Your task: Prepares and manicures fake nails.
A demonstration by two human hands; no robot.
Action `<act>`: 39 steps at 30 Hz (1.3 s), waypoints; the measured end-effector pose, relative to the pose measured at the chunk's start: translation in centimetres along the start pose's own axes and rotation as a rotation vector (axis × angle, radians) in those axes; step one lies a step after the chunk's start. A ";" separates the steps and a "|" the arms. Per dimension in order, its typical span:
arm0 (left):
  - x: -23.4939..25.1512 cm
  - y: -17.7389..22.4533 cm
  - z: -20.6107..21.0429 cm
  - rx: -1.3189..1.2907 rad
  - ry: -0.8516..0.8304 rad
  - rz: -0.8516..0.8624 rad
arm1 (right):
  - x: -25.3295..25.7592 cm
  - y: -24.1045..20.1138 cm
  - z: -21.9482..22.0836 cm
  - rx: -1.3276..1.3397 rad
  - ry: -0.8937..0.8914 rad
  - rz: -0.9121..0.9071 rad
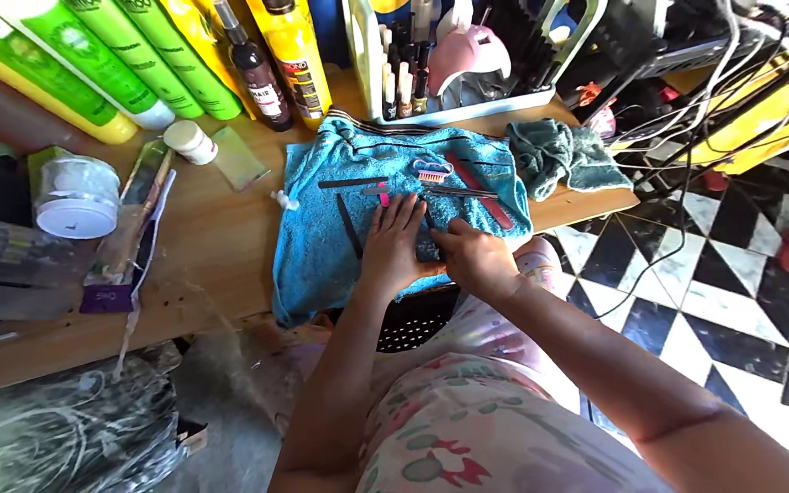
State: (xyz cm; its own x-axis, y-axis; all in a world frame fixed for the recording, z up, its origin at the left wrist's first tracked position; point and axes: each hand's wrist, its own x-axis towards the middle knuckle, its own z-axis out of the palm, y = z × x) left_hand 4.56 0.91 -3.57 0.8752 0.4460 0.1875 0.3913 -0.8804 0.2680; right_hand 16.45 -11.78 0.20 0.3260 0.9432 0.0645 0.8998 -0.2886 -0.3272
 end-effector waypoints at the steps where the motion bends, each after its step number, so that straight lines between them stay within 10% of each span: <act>1: 0.0 0.0 0.0 -0.006 0.003 -0.001 | 0.3 -0.1 -0.1 0.005 -0.023 0.014; 21: 0.1 0.1 -0.4 0.006 -0.044 -0.010 | -0.1 1.7 -1.1 0.192 0.055 -0.036; 26: -1.4 0.5 -2.1 -0.627 0.261 0.099 | -3.7 1.5 -2.0 0.740 0.295 -0.067; 31: -4.1 5.8 -5.8 -1.449 0.247 -0.371 | -6.1 -0.7 -3.0 1.252 0.197 0.021; 39: -5.3 7.9 -7.0 -1.622 0.266 -0.340 | -6.6 -1.8 -3.2 1.330 0.186 -0.062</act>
State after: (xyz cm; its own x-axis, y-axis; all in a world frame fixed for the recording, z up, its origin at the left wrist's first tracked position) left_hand 1.05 -7.30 4.18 0.6825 0.7306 0.0188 -0.2870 0.2442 0.9263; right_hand 13.56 -18.01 3.38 0.4254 0.8818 0.2038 -0.0133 0.2313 -0.9728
